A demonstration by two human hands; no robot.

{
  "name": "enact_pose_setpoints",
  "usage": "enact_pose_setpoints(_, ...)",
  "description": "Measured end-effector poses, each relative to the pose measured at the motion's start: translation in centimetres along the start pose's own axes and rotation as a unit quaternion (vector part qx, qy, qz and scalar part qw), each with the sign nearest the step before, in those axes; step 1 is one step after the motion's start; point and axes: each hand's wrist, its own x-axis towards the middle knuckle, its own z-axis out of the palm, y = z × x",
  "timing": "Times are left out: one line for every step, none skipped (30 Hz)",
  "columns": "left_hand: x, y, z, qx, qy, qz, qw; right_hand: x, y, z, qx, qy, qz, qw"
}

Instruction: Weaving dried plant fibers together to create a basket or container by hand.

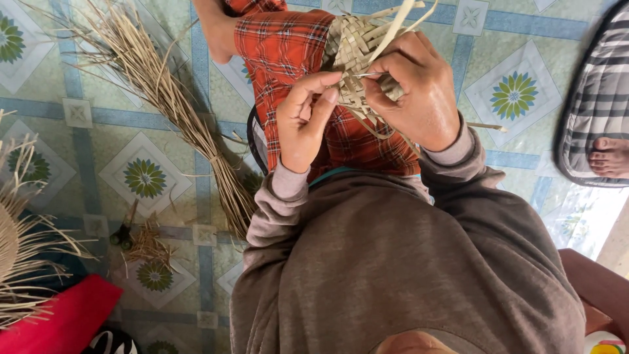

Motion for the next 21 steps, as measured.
enact_pose_setpoints(0.0,0.0,0.0,0.000,0.000,0.000,1.000,0.0,0.0,0.0,0.000,0.000,0.000,1.000)
enact_pose_setpoints(0.1,0.0,0.1,0.025,-0.002,0.012,1.000,0.0,-0.1,0.0,-0.002,-0.001,0.003,1.000)
enact_pose_setpoints(0.1,0.0,0.1,0.050,-0.004,0.024,0.998,0.0,-0.1,0.0,-0.004,-0.001,0.006,1.000)
enact_pose_setpoints(0.1,-0.2,0.2,0.051,-0.004,0.024,0.998,0.0,-0.2,0.0,-0.004,-0.001,0.006,1.000)
enact_pose_setpoints(0.0,-0.4,0.2,0.054,0.009,0.031,0.998,0.0,-0.2,-0.1,-0.006,-0.004,0.003,1.000)
enact_pose_setpoints(0.0,-0.7,0.3,0.057,0.021,0.037,0.997,0.0,-0.2,-0.1,-0.009,-0.006,0.000,1.000)
enact_pose_setpoints(0.0,-0.8,0.4,0.057,0.021,0.036,0.997,-0.1,-0.1,0.0,-0.009,-0.006,0.000,1.000)
enact_pose_setpoints(0.0,-0.9,0.5,0.045,0.029,0.045,0.998,-0.1,-0.1,0.1,-0.006,-0.004,-0.002,1.000)
enact_pose_setpoints(0.0,-1.0,0.6,0.033,0.037,0.054,0.997,-0.2,0.0,0.2,-0.002,-0.001,-0.004,1.000)
enact_pose_setpoints(-0.1,-1.0,0.8,0.033,0.036,0.054,0.997,-0.4,0.3,0.3,-0.003,0.000,-0.004,1.000)
enact_pose_setpoints(-0.3,-1.0,1.0,0.026,0.043,0.058,0.997,-0.6,0.5,0.5,-0.002,-0.002,0.001,1.000)
enact_pose_setpoints(-0.4,-1.0,1.2,0.018,0.051,0.062,0.997,-0.8,0.8,0.6,0.000,-0.005,0.006,1.000)
enact_pose_setpoints(-0.4,-0.7,1.2,0.018,0.051,0.062,0.997,-0.6,0.4,0.1,-0.001,-0.005,0.006,1.000)
enact_pose_setpoints(-0.5,-0.3,1.3,0.021,0.051,0.053,0.997,-0.4,0.0,-0.3,0.014,-0.007,0.013,1.000)
enact_pose_setpoints(-0.6,0.0,1.3,0.025,0.051,0.044,0.997,-0.2,-0.4,-0.8,0.028,-0.009,0.020,0.999)
enact_pose_setpoints(-0.6,0.1,1.3,0.025,0.051,0.043,0.997,-0.3,-0.3,-0.7,0.028,-0.009,0.020,0.999)
enact_pose_setpoints(-0.6,0.2,1.2,0.042,0.049,0.046,0.997,-0.4,-0.1,-0.6,0.030,-0.008,0.021,0.999)
enact_pose_setpoints(-0.6,0.3,1.2,0.059,0.047,0.048,0.996,-0.4,0.0,-0.6,0.032,-0.006,0.021,0.999)
enact_pose_setpoints(-0.6,0.3,1.1,0.060,0.047,0.049,0.996,-0.3,-0.1,-0.6,0.032,-0.006,0.020,0.999)
enact_pose_setpoints(-0.6,0.4,1.1,0.057,0.042,0.043,0.997,-0.3,-0.1,-0.7,0.033,-0.008,0.022,0.999)
enact_pose_setpoints(-0.7,0.4,1.0,0.054,0.038,0.036,0.997,-0.2,-0.2,-0.7,0.035,-0.010,0.024,0.999)
